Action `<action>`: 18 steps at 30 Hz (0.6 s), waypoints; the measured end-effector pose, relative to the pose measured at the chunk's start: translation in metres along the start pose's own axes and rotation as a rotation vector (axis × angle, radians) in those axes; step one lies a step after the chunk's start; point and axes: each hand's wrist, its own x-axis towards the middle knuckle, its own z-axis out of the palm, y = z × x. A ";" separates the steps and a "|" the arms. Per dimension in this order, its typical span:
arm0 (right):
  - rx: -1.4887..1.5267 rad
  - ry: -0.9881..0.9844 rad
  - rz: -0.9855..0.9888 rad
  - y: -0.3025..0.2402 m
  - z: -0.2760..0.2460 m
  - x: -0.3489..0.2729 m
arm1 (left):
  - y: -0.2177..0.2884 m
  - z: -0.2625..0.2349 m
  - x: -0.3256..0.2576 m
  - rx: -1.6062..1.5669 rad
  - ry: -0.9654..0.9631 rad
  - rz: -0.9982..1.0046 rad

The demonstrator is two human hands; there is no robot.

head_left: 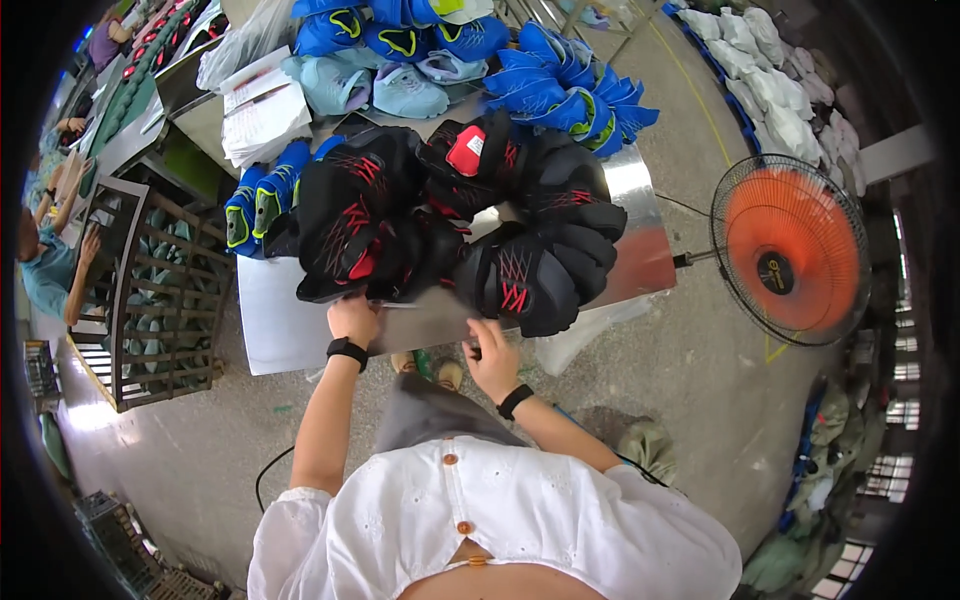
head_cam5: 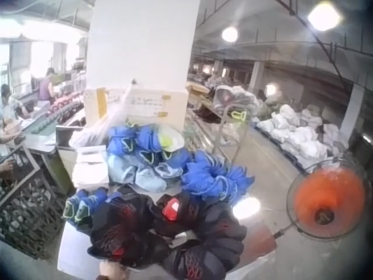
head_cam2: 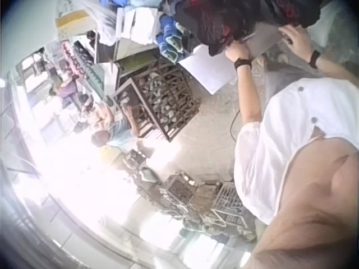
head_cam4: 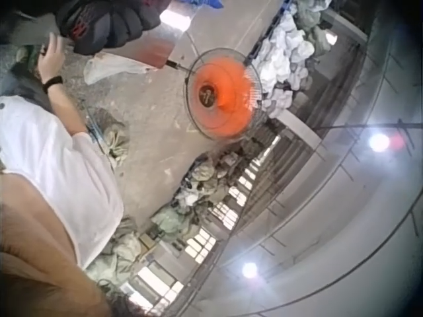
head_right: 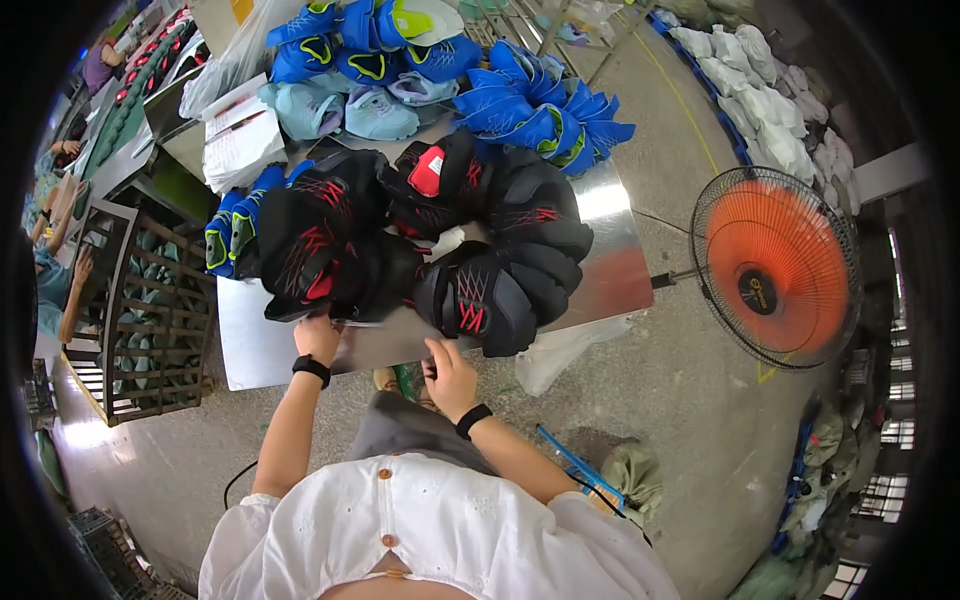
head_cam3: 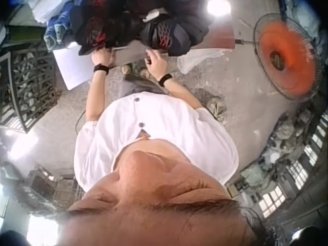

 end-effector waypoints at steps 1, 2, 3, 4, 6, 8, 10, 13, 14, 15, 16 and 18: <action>0.008 0.006 0.006 0.001 0.004 -0.002 | 0.000 -0.009 0.004 0.009 -0.001 0.007; 0.070 0.046 0.136 0.002 0.010 -0.004 | 0.002 -0.018 0.012 0.008 -0.015 0.056; 0.135 0.080 0.265 -0.003 0.014 -0.004 | 0.001 -0.031 0.017 0.008 -0.031 0.100; 0.142 0.091 0.273 -0.003 0.017 0.000 | 0.017 -0.060 0.022 -0.081 -0.119 0.103; 0.125 0.210 0.289 -0.003 0.019 0.010 | 0.029 -0.103 0.027 -0.023 -0.159 0.185; 0.098 0.346 0.301 -0.010 0.004 0.022 | 0.033 -0.148 0.035 -0.026 -0.278 0.282; 0.011 0.354 0.272 0.001 -0.004 0.022 | 0.025 -0.197 0.052 -0.149 -0.468 0.274; -0.077 0.316 0.192 -0.004 0.012 0.026 | -0.005 -0.202 0.076 -0.104 -0.556 0.160; -0.110 0.291 0.198 0.000 0.025 0.024 | -0.003 -0.190 0.073 0.040 -0.466 0.206; -0.146 0.270 0.202 0.005 0.034 0.024 | 0.000 -0.175 0.073 0.182 -0.371 0.254; -0.135 0.258 0.166 0.007 0.038 0.023 | 0.008 -0.157 0.066 0.249 -0.318 0.223; 0.008 0.246 0.225 0.009 0.038 0.016 | 0.025 -0.133 0.046 0.169 -0.155 0.257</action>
